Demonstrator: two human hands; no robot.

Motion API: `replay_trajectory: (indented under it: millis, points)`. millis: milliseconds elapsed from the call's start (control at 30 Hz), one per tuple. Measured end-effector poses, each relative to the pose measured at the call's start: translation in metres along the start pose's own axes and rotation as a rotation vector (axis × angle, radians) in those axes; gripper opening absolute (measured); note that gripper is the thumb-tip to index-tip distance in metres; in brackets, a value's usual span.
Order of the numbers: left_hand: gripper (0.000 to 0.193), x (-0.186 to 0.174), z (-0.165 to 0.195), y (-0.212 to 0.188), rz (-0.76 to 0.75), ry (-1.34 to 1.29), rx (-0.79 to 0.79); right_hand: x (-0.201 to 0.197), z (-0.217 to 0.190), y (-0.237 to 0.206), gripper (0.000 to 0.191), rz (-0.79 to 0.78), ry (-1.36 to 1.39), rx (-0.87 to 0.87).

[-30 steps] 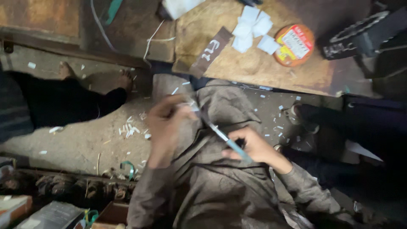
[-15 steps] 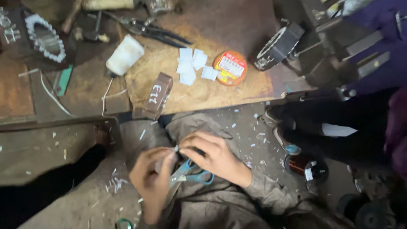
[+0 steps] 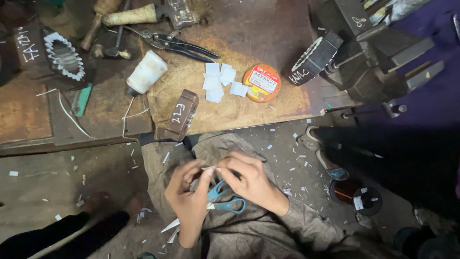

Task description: The person cuts small white rectangular pieces from a strip using scissors and places them into a small brown box. The person repeats this process multiple times, cutting and inserting the pieces.

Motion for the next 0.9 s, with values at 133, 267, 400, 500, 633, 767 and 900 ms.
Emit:
replay_trajectory:
  millis: [133, 267, 400, 500, 633, 767, 900]
  points:
    - [0.011, -0.001, -0.011, 0.0, -0.009, -0.091, -0.082, 0.002, 0.007, 0.0, 0.008, 0.046, 0.045, 0.014]
    - [0.008, 0.006, -0.017, -0.003, -0.038, -0.072, 0.057, 0.004, 0.011, -0.003, 0.008, 0.034, 0.071, 0.0]
    - [0.008, 0.022, -0.033, -0.011, -0.036, -0.229, -0.027, 0.007, 0.019, -0.006, 0.009, 0.061, 0.087, 0.019]
    - [0.008, 0.029, -0.042, -0.014, -0.072, -0.38, -0.088, 0.008, 0.024, -0.009, 0.009, 0.095, 0.073, 0.065]
    - [0.005, 0.028, -0.049, -0.008, -0.08, -0.453, -0.113, 0.007, 0.022, -0.007, 0.013, 0.12, -0.006, 0.035]
    - [0.005, 0.022, -0.051, 0.002, -0.097, -0.476, -0.194, 0.001, 0.012, -0.001, 0.024, -0.036, -0.229, -0.09]
    - [0.006, 0.02, -0.044, 0.012, -0.166, -0.518, -0.368, -0.007, 0.005, 0.001, 0.027, -0.101, -0.292, -0.202]
Point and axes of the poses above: each hand's wrist, its own y-axis towards the middle knuckle, its own x-axis out of the palm, z = x × y, the point moved 4 cm from there along y, towards the middle knuckle, and after that the axes turned 7 degrees about -z, right-handed, at the moved point
